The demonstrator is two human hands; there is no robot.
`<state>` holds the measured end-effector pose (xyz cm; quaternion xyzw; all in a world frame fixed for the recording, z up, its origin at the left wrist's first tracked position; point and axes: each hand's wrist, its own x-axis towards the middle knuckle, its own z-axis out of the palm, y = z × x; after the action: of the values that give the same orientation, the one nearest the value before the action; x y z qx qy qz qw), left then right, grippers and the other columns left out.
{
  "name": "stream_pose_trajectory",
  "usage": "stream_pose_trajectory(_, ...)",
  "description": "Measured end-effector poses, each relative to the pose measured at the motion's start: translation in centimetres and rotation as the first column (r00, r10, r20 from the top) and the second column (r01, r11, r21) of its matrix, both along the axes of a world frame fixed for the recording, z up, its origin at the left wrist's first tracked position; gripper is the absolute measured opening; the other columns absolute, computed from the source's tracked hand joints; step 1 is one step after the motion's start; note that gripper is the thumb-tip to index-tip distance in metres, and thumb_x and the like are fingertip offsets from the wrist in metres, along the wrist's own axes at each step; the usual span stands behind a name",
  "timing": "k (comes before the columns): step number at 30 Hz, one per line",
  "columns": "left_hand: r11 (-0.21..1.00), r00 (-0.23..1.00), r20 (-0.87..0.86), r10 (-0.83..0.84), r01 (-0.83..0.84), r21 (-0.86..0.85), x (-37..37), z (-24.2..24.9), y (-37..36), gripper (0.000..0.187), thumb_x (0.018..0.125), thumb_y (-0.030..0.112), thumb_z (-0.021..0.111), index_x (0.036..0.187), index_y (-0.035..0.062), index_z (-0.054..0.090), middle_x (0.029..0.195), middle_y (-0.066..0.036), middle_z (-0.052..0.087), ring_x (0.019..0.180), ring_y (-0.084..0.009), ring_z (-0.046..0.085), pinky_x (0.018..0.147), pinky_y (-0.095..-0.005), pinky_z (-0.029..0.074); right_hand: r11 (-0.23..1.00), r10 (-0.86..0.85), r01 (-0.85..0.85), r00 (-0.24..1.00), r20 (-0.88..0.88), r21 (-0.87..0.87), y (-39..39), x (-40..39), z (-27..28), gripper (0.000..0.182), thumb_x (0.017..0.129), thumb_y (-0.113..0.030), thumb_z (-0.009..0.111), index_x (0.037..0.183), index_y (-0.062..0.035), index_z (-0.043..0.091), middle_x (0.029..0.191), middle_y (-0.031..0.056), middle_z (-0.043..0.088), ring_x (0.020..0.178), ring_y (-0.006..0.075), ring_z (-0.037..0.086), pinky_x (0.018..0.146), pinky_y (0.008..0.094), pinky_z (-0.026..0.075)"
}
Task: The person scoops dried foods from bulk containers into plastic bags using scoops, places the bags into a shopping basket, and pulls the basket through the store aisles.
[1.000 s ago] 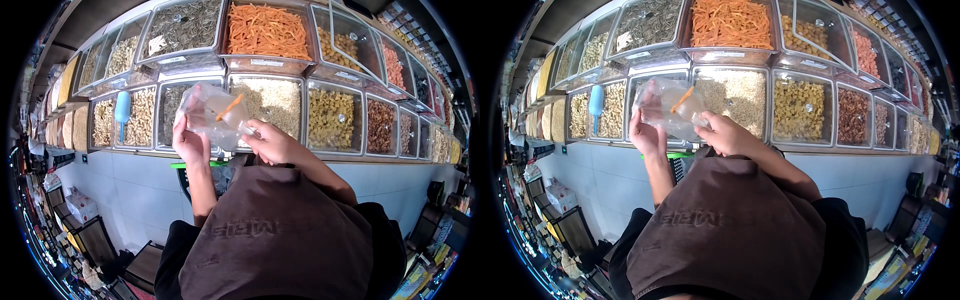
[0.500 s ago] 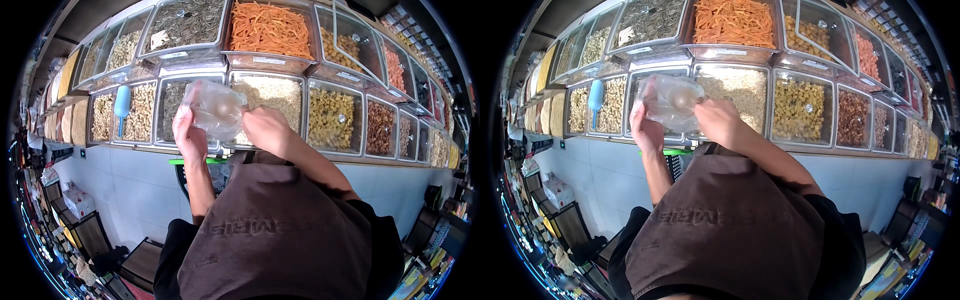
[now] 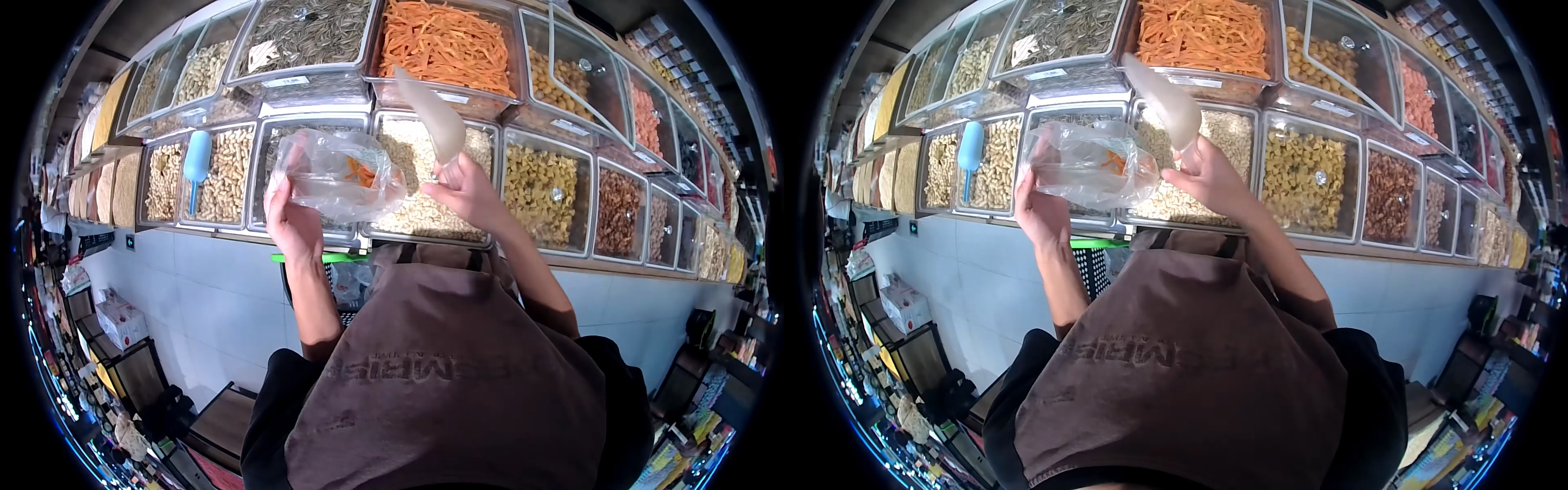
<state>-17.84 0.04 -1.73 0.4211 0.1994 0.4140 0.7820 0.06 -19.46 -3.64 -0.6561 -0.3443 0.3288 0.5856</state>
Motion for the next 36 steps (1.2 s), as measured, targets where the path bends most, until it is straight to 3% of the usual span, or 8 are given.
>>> stream_pose_trajectory(4,0.996,0.998,-0.03,-0.058,0.059,0.063,0.1,0.0,-0.7,0.053,0.094,0.022,0.052,0.133,-0.0131,0.05,0.141,-0.022,0.051,0.131,-0.0284,0.047,0.114,-0.0393,0.028,0.994,-0.106,0.104,0.958,-0.265,-0.02,3.2,-2.7,-4.7,0.029,0.088,-0.013,0.075,0.101,-0.0016,0.053,0.079,-0.0021,0.055,0.069,0.0038,0.053,0.059,0.0208,0.044)
stream_pose_trajectory(8,0.989,0.992,-0.103,-0.076,0.088,0.12,0.1,0.7,-1.8,0.055,0.093,0.024,0.053,0.134,-0.0125,0.049,0.143,-0.023,0.049,0.134,-0.0297,0.044,0.115,-0.0403,0.027,0.984,-0.145,0.145,0.989,0.002,-0.099,5.4,-3.5,-7.5,0.027,0.088,-0.017,0.072,0.101,0.0041,0.061,0.086,0.0096,0.069,0.077,0.0123,0.064,0.069,0.0306,0.051)
stream_pose_trajectory(12,0.978,0.996,-0.093,0.012,0.007,0.207,-2.2,1.9,-1.7,0.059,0.092,0.027,0.054,0.136,-0.0128,0.046,0.145,-0.025,0.045,0.135,-0.0323,0.044,0.115,-0.0445,0.03,0.986,-0.143,0.153,0.981,-0.128,0.067,5.6,-2.9,-2.6,0.027,0.09,-0.018,0.069,0.103,0.0047,0.062,0.085,0.0082,0.068,0.077,0.0125,0.063,0.071,0.0307,0.051)
stream_pose_trajectory(20,0.977,0.997,-0.058,0.041,-0.028,0.21,-2.6,3.0,-1.2,0.05,0.092,0.024,0.055,0.129,-0.0099,0.051,0.148,-0.024,0.043,0.135,-0.0328,0.044,0.114,-0.0452,0.033,0.994,-0.102,0.108,0.977,0.186,-0.022,3.5,2.3,6.8,0.027,0.089,-0.023,0.072,0.098,0.0009,0.063,0.083,0.005,0.067,0.078,0.0131,0.063,0.073,0.0303,0.051)
stream_pose_trajectory(24,0.98,0.995,-0.091,0.052,-0.033,0.198,-1.6,2.6,-4.5,0.039,0.092,0.023,0.058,0.118,-0.0054,0.06,0.144,-0.023,0.048,0.134,-0.0314,0.045,0.114,-0.0439,0.034,0.987,-0.156,0.158,0.986,-0.061,0.03,-0.4,4.0,5.9,0.021,0.09,-0.019,0.072,0.092,-0.0013,0.061,0.063,0.0005,0.057,0.049,0.0074,0.051,0.046,0.0259,0.041)
stream_pose_trajectory(26,0.98,0.974,-0.18,0.133,-0.103,0.169,-0.5,2.8,-6.4,0.019,0.091,0.021,0.06,0.092,0.0022,0.062,0.141,-0.021,0.053,0.132,-0.0251,0.047,0.114,-0.0398,0.028,0.977,-0.164,0.179,0.979,-0.123,0.119,-2.7,3.8,4.8,0.017,0.091,-0.016,0.07,0.089,-0.002,0.061,0.058,-0.0014,0.052,0.04,0.0044,0.042,0.037,0.0232,0.031)
stream_pose_trajectory(30,0.973,0.962,-0.224,0.153,-0.107,0.202,-0.1,1.8,-9.0,0.024,0.092,0.013,0.063,0.11,-0.0031,0.065,0.139,-0.018,0.055,0.13,-0.0241,0.049,0.113,-0.0385,0.032,0.986,-0.16,0.169,0.935,-0.315,0.0,-8.3,2.9,2.1,0.014,0.093,-0.013,0.066,0.092,-0.0025,0.058,0.057,-0.0026,0.049,0.038,0.0051,0.042,0.036,0.0234,0.031)
stream_pose_trajectory(36,0.854,0.846,-0.247,0.472,-0.368,0.368,1.1,0.6,-11.6,0.019,0.098,0.008,0.057,0.08,0.0076,0.052,0.078,0.001,0.056,0.071,-0.0067,0.046,0.069,-0.0221,0.038,0.994,-0.035,-0.016,0.885,-0.464,-0.107,-15.3,2.4,-1.6,0.02,0.098,-0.02,0.061,0.091,-0.0047,0.052,0.055,-0.0036,0.045,0.038,0.0049,0.04,0.036,0.0241,0.031)
